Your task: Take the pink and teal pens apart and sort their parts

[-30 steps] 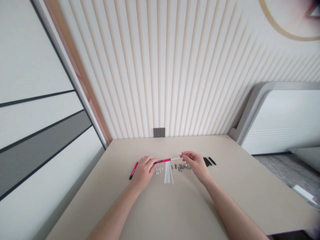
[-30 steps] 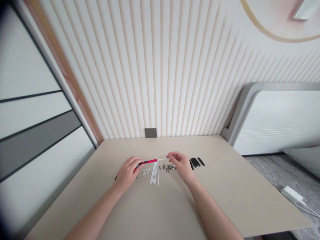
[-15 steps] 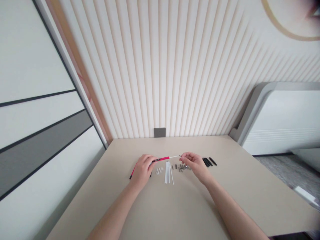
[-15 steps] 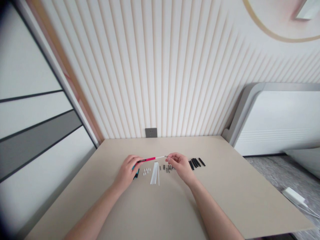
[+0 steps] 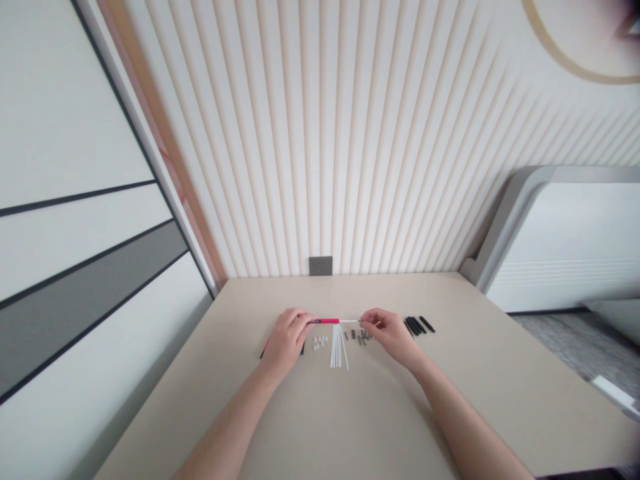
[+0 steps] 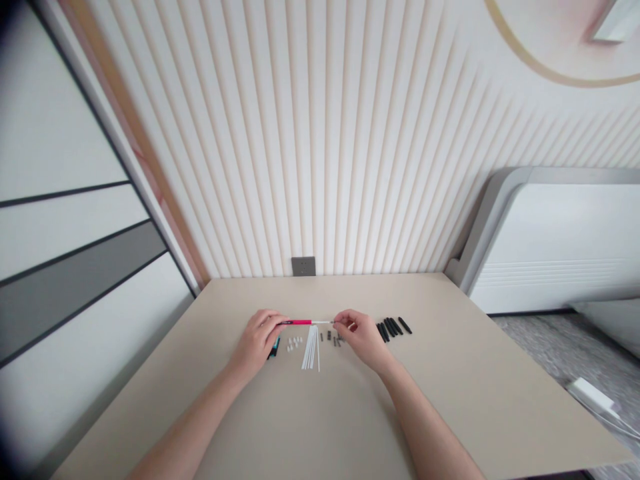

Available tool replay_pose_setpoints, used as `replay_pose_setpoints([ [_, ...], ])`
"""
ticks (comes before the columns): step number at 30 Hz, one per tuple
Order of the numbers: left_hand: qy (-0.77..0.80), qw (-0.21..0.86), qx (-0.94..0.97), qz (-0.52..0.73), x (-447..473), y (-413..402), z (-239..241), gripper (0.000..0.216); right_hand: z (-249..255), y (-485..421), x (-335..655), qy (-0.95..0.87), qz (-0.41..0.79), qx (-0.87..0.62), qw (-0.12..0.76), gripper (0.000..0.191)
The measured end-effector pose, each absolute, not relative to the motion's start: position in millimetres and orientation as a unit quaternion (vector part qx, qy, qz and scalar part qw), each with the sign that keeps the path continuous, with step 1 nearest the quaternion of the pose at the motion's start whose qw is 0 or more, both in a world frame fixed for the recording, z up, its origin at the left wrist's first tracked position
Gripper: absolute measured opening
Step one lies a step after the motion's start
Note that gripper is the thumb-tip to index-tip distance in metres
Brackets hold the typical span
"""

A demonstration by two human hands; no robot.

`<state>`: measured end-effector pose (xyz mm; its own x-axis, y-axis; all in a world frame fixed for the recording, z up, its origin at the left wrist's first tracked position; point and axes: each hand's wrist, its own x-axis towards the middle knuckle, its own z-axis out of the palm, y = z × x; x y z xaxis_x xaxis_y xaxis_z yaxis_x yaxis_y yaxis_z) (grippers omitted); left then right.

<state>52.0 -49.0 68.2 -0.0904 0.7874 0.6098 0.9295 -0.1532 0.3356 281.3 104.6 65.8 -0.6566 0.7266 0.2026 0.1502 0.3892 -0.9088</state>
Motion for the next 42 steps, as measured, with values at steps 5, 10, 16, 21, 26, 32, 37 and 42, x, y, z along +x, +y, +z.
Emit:
replay_pose_setpoints([
  [5,-0.649,0.087,-0.673,-0.344,55.9,-49.6,68.9,0.017,67.8,99.6,280.7,-0.823,0.402,-0.277,0.291,0.021],
  [10,-0.632,0.081,-0.685,-0.352,60.2,-49.2,68.6,0.014,66.5,94.0,277.7,-0.820,0.421,-0.267,0.281,0.024],
  [16,-0.626,0.079,-0.689,-0.356,59.9,-49.0,65.6,0.014,62.8,90.5,275.3,-0.817,0.425,-0.278,0.274,0.038],
  [21,-0.647,0.087,-0.667,-0.360,57.8,-48.6,65.0,0.014,67.9,95.0,278.8,-0.830,0.393,-0.273,0.287,0.039],
  [26,-0.665,0.103,-0.644,-0.363,56.6,-48.4,67.0,0.014,73.2,107.9,289.4,-0.857,0.263,-0.320,0.306,0.033],
  [32,-0.665,0.108,-0.641,-0.368,56.0,-48.4,66.3,0.014,78.0,111.1,298.2,-0.913,0.186,-0.285,0.226,0.020],
  [37,-0.667,0.101,-0.641,-0.365,56.5,-48.7,66.5,0.014,75.4,109.5,299.7,-0.935,0.158,-0.263,0.178,0.010],
  [42,-0.662,0.103,-0.644,-0.370,56.7,-48.1,65.6,0.014,71.7,108.8,297.3,-0.938,0.159,-0.260,0.164,0.012],
])
